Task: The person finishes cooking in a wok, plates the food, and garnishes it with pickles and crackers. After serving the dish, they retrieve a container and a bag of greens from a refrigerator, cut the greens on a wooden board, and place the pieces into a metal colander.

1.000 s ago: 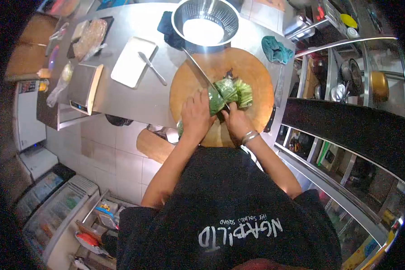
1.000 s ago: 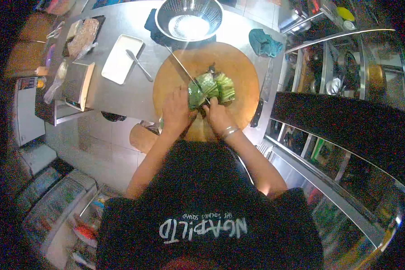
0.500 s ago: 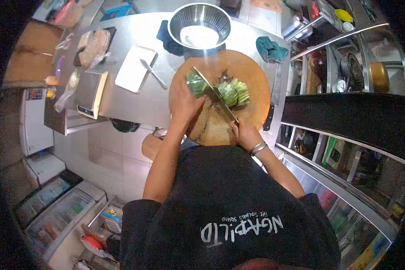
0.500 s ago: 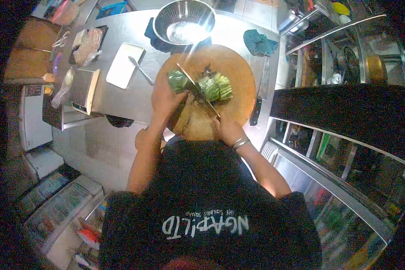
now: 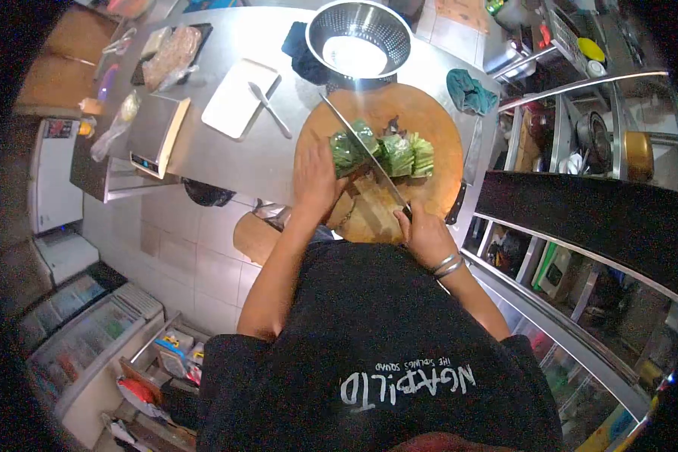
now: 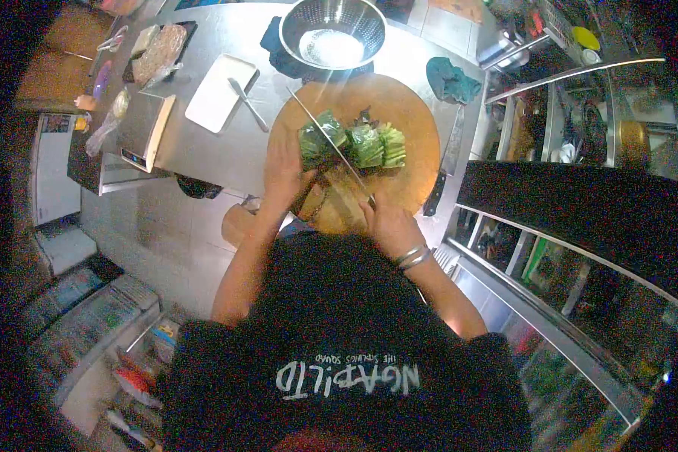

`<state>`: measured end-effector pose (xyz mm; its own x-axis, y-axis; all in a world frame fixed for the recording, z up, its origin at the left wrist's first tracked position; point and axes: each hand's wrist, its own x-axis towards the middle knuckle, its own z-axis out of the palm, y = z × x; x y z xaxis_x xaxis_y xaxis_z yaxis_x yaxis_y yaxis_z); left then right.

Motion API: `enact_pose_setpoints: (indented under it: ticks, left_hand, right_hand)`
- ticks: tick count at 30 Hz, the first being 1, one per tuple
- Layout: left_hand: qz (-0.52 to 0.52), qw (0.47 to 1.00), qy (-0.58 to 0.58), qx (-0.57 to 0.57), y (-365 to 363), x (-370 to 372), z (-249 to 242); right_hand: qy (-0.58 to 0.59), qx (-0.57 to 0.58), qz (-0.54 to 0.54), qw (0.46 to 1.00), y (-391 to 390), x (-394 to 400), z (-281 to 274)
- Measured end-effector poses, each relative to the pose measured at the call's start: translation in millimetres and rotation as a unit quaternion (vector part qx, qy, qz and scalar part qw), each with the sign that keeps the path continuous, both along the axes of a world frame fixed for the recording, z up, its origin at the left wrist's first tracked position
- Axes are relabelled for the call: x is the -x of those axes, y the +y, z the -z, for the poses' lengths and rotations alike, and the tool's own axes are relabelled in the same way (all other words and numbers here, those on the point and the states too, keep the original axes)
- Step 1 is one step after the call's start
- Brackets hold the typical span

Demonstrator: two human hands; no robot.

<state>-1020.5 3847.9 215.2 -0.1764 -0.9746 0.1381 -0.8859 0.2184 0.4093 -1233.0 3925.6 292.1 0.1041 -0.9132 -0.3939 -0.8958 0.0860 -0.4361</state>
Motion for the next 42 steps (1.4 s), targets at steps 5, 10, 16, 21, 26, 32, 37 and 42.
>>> enact_pose_setpoints:
  ticks: [5, 10, 16, 21, 26, 32, 37, 42]
  left_hand:
    - [-0.004, 1.0, -0.028, 0.01, 1, 2, 6]
    - [0.006, 0.999, -0.037, 0.008, 5, 2, 16]
    - [-0.005, 0.998, -0.058, -0.014, 6, 4, 8]
    - [-0.008, 0.999, -0.03, -0.016, 1, 2, 6]
    - [-0.005, 1.0, -0.014, 0.026, 5, 0, 19]
    - [-0.028, 0.96, 0.247, -0.127, 3, -66, -29]
    - [-0.013, 0.98, 0.197, -0.033, 13, -66, -4]
    - [0.044, 0.975, 0.198, 0.088, 16, -29, 23]
  right_hand:
    - [0.006, -0.011, -0.021, 1.0, -5, 3, -9]
    - [0.007, -0.012, -0.028, 1.0, -25, -8, -2]
    - [0.026, -0.032, -0.002, 0.999, -66, -45, 58]
    - [0.0, -0.009, -0.012, 1.0, -50, -30, 72]
    - [-0.036, 0.053, -0.033, 0.997, -4, 8, 87]
    - [-0.059, 0.129, -0.012, 0.99, 9, 7, 8]
    - [-0.047, 0.112, -0.043, 0.992, 4, -7, -9]
    - [-0.002, 0.105, -0.1, 0.989, -2, -16, 15]
